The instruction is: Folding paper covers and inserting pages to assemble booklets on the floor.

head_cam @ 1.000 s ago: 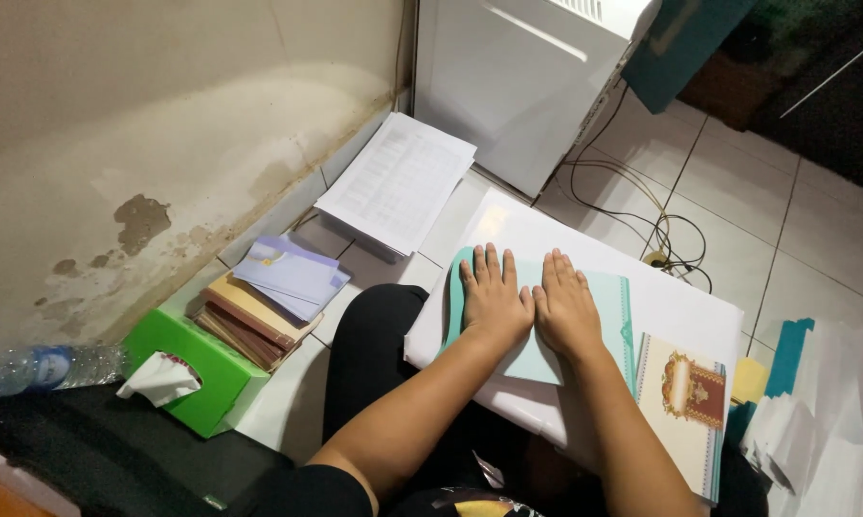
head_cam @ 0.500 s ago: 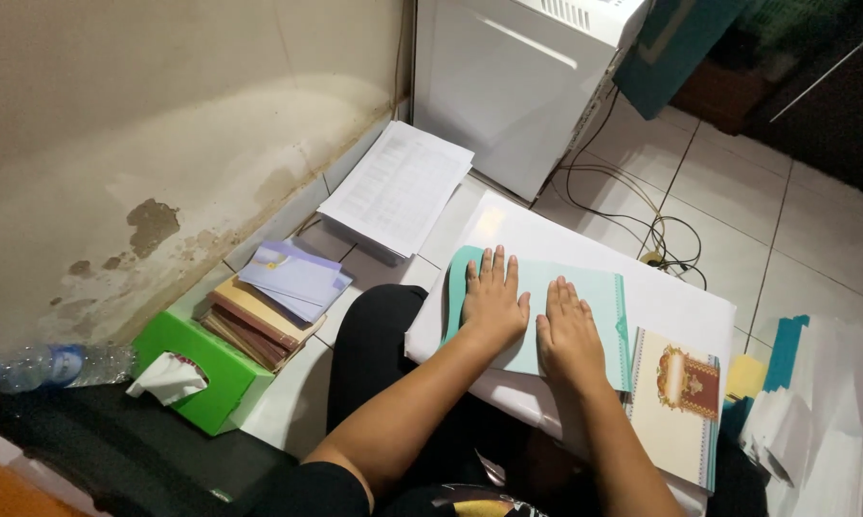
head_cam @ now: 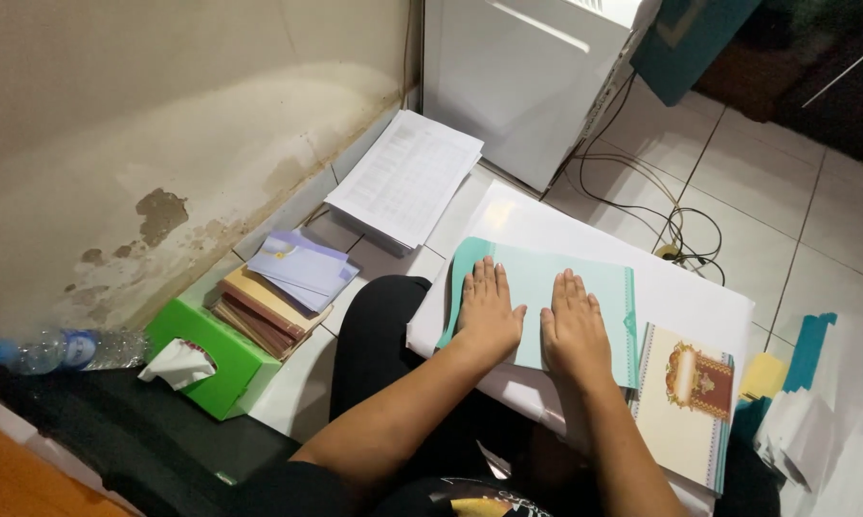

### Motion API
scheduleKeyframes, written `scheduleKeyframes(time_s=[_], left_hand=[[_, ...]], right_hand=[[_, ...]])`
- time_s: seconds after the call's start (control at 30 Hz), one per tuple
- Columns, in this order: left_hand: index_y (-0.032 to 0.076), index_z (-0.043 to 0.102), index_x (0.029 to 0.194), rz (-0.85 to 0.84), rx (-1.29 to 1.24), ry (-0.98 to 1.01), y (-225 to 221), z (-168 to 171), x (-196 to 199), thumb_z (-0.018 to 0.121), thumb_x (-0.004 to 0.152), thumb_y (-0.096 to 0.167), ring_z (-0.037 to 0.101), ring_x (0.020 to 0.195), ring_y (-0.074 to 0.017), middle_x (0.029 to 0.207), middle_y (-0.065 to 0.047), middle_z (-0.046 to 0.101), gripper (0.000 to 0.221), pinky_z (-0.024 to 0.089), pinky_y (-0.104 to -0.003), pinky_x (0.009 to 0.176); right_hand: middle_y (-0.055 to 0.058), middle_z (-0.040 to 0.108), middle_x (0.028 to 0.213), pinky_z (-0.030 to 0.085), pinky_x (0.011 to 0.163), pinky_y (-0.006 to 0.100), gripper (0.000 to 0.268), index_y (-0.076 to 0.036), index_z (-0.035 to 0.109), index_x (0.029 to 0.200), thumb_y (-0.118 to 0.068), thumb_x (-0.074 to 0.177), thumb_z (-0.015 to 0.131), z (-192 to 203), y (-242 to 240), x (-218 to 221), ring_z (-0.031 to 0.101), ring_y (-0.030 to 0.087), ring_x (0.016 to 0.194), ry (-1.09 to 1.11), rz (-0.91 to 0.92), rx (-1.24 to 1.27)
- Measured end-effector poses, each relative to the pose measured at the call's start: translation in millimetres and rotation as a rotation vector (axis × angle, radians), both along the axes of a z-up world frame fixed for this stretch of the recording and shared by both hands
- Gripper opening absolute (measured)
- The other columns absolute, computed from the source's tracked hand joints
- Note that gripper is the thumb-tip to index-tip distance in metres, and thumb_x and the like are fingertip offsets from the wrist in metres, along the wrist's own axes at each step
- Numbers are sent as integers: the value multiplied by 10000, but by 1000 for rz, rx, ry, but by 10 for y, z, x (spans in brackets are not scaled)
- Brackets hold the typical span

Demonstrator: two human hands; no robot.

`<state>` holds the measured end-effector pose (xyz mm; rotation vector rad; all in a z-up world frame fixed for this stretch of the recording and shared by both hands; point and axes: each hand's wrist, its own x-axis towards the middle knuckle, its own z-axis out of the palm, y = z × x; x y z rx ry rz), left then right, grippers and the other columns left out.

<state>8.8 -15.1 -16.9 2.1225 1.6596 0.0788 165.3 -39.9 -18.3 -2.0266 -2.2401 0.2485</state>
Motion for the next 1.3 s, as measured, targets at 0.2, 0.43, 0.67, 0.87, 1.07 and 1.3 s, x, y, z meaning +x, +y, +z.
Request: scheduleKeyframes(time_s=[0.2, 0.43, 0.67, 0.87, 1.07, 1.3], left_hand=[[-86, 88, 1584, 54, 37, 92, 519, -201, 163, 266, 1035, 521, -21, 1575, -417, 1670, -316, 38, 838, -54, -542, 1262], [-76, 99, 1588, 55, 61, 86, 447, -114, 153, 255, 1034, 504, -31, 1577, -415, 1676, -303, 41, 817, -68, -540, 1263], [-85, 133, 1583, 29, 114, 45, 417, -70, 82, 244, 1019, 500, -4, 1575, -421, 1671, -302, 84, 820, -48, -547, 1264], [-83, 187, 1575, 28, 170, 14, 322, 70, -4, 247, 1016, 479, 79, 1571, -409, 1656, -297, 174, 795, -10, -545, 1263], [-32, 178, 1599, 13, 136, 13, 312, 127, -24, 228, 1027, 474, 70, 1576, -409, 1664, -292, 168, 765, -27, -566, 1255], [-4, 169, 1610, 1, 108, 35, 285, 169, -33, 205, 1038, 479, 54, 1579, -405, 1671, -286, 149, 749, -32, -574, 1251]], right_hand=[[130, 206, 1696, 72, 1259, 431, 623, -86, 226, 1620, -383, 1073, 242, 5, 30, -23, 173, 249, 1566, -25, -9, -18], [178, 213, 1690, 70, 1246, 490, 642, -35, 229, 1616, -381, 1076, 267, -103, 347, -37, 165, 301, 1568, -6, -60, -33], [184, 237, 1684, 70, 1245, 500, 635, -27, 266, 1607, -387, 1084, 274, -137, 660, -32, 172, 308, 1569, 13, -50, 12], [172, 226, 1690, 65, 1243, 508, 633, -68, 269, 1618, -402, 1080, 268, 67, 467, -119, 149, 325, 1570, 47, -194, -10], [179, 204, 1696, 52, 1241, 529, 683, -115, 284, 1624, -513, 1069, 267, 18, 305, 71, 132, 347, 1572, 0, -288, -8], [173, 185, 1697, 61, 1243, 514, 651, -117, 216, 1635, -450, 1076, 227, -45, -122, 124, 131, 342, 1570, -55, -80, -66]])
